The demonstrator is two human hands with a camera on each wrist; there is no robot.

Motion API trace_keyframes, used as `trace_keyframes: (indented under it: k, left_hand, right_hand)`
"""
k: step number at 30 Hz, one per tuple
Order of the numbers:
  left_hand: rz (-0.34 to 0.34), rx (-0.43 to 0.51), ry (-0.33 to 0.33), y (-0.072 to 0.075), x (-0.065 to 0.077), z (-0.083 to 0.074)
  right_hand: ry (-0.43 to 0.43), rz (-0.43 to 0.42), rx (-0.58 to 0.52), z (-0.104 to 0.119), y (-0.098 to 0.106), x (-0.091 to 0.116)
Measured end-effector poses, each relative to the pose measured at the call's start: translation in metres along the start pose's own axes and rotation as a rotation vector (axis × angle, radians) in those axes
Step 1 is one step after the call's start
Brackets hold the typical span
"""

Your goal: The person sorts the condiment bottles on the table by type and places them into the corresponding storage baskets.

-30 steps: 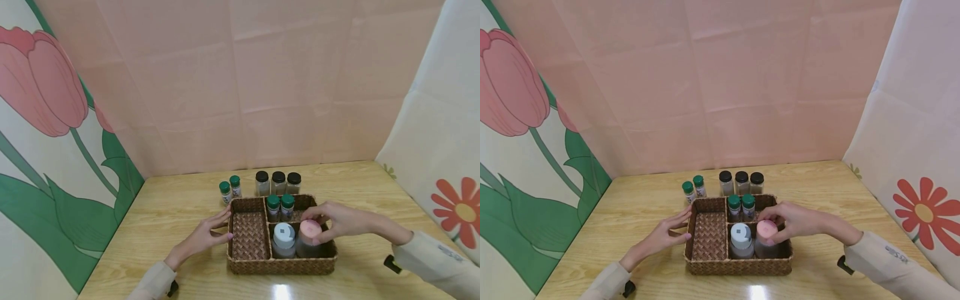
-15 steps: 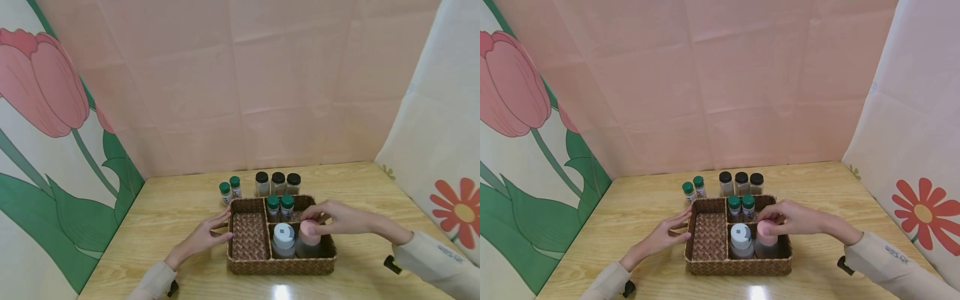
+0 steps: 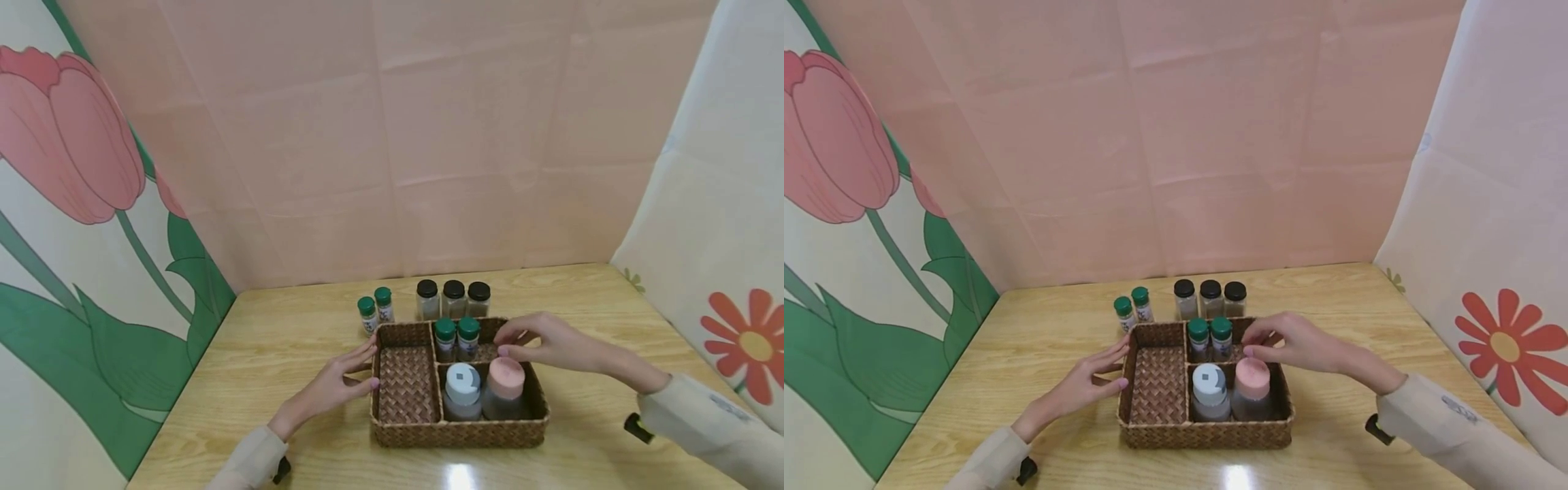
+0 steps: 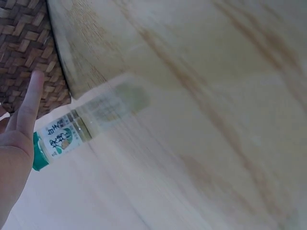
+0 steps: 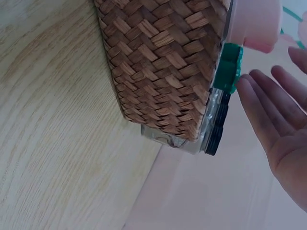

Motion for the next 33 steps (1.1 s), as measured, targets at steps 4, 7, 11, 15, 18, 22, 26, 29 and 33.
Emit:
trace_keyframes:
  k: [4, 7, 11, 15, 18, 22, 26, 29, 33]
  left_hand:
    - [0.001, -0.001, -0.001, 0.0, 0.0, 0.001]
    - [0.003, -0.005, -0.005, -0.001, -0.001, 0.002]
    - [0.003, -0.003, -0.01, -0.001, -0.001, 0.002]
    - [0.003, 0.002, -0.012, -0.001, -0.001, 0.001]
    - [0.004, 0.0, -0.009, -0.001, -0.001, 0.001]
    - [0.003, -0.002, -0.006, -0.001, -0.001, 0.001]
    - [0.002, 0.002, -0.008, -0.001, -0.001, 0.0]
    - [-0.001, 0.003, -0.01, 0.0, -0.001, 0.0]
    - [-0.004, -0.003, -0.008, 0.0, -0.001, 0.0]
  right_hand:
    - [0.003, -0.068, 0.056, -0.011, 0.007, -0.002]
    - [0.011, -0.116, 0.101, -0.019, 0.011, -0.002]
    - [0.016, -0.177, 0.149, -0.025, 0.015, -0.003]
    - [0.028, -0.212, 0.168, -0.031, 0.016, -0.004]
    - [0.052, -0.226, 0.184, -0.034, 0.016, -0.003]
    - [0.053, -0.237, 0.238, -0.038, 0.016, -0.001]
    - [0.005, -0.209, 0.3, -0.044, 0.014, 0.006]
    - [-0.048, -0.163, 0.303, -0.048, 0.012, 0.013]
    - [-0.107, -0.097, 0.269, -0.053, 0.009, 0.024]
Point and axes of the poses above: each hand's wrist, its own x-axis away from the middle knuckle, its own y-axis out of the back of the hand, z = x × y, the point moved 9 cm from there along -x, towards the middle knuckle, and after that the axes turned 8 degrees about y, right-handed, at the moved point
